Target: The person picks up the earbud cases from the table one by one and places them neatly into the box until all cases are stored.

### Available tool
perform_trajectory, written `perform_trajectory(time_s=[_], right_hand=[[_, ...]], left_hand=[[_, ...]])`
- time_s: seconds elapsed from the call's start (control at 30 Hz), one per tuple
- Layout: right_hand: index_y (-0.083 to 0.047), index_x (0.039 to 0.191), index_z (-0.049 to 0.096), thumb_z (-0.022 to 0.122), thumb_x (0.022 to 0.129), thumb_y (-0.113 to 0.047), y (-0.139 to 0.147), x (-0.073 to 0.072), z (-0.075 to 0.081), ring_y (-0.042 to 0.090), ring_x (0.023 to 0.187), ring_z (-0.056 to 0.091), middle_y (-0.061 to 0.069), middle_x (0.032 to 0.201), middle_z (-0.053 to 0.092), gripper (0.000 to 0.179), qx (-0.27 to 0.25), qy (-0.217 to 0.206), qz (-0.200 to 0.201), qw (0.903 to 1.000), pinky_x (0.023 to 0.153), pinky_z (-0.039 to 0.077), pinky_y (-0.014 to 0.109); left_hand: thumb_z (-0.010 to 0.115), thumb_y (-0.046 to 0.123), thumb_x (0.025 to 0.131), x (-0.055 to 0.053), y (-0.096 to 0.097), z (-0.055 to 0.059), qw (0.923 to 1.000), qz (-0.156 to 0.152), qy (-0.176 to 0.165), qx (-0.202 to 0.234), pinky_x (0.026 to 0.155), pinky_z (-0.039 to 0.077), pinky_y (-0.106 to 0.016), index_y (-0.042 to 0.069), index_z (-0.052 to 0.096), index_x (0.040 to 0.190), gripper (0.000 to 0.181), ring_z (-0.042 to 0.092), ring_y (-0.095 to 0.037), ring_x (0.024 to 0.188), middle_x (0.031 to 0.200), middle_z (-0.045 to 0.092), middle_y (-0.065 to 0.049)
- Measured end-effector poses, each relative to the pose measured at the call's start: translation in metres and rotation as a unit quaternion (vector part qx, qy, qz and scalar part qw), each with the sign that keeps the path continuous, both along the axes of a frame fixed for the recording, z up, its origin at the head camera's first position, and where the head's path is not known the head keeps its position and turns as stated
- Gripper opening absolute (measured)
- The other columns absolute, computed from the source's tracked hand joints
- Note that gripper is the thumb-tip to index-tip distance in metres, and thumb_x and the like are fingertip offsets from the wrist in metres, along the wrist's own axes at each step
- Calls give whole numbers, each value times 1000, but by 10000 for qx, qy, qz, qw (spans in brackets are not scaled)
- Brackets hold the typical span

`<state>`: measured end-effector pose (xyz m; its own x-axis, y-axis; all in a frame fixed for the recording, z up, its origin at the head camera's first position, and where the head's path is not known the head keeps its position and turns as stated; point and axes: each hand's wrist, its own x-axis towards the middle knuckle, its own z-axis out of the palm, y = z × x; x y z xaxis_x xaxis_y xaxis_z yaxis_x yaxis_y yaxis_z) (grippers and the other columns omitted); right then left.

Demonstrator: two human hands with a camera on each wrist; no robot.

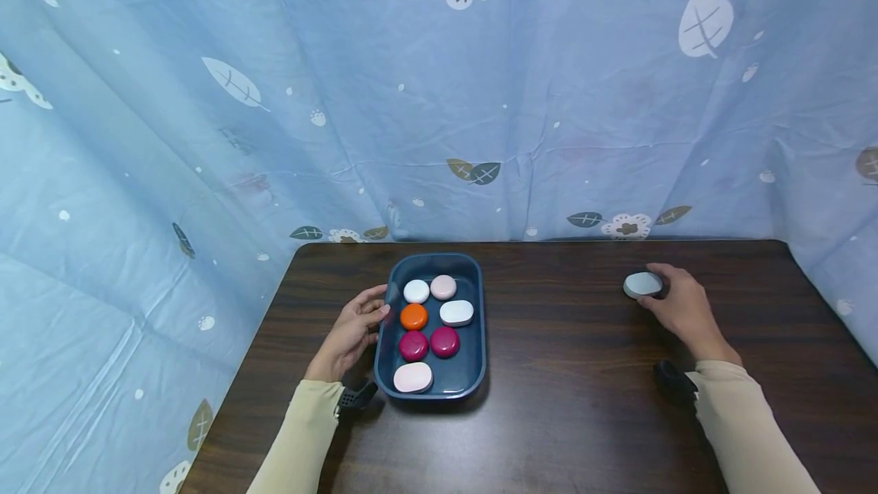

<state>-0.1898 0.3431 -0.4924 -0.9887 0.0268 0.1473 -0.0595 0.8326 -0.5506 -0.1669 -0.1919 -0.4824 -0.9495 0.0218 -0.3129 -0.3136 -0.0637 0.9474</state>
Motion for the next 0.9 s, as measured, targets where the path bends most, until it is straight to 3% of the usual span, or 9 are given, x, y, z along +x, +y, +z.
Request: perform_trajectory(time_s=[0.13,0.37,0.53,0.9], right_hand=[[18,140,47,78,87,5,3,0,-2,60,110,52,46,132,49,62,26,6,6,10000,88,43,73],[17,145,44,78,88,3,7,-6,1,68,125,41,49,142,40,68,159,-417,305,9985,96,39,78],[16,141,51,76,89,0,8,-8,-2,67,123,44,49,139,43,59,167,-547,446,9974,93,42,77],[15,132,58,80,90,-5,-11,5,4,66,118,49,48,137,46,52,73,-595,428,9973,87,46,73]], left_hand=[[63,7,105,0,0,0,10000,-24,34,-3,67,52,-28,9,57,148,43,57,-19,88,110,60,-9],[62,8,106,-1,0,1,10000,-46,54,-20,68,52,-28,9,56,149,44,58,-19,88,111,60,-10],[63,7,105,0,-1,0,10000,-29,58,20,67,52,-28,8,56,149,44,58,-19,87,108,60,-8],[63,8,105,0,0,-1,10000,-2,65,-26,68,53,-28,8,57,148,43,59,-20,87,107,61,-7]])
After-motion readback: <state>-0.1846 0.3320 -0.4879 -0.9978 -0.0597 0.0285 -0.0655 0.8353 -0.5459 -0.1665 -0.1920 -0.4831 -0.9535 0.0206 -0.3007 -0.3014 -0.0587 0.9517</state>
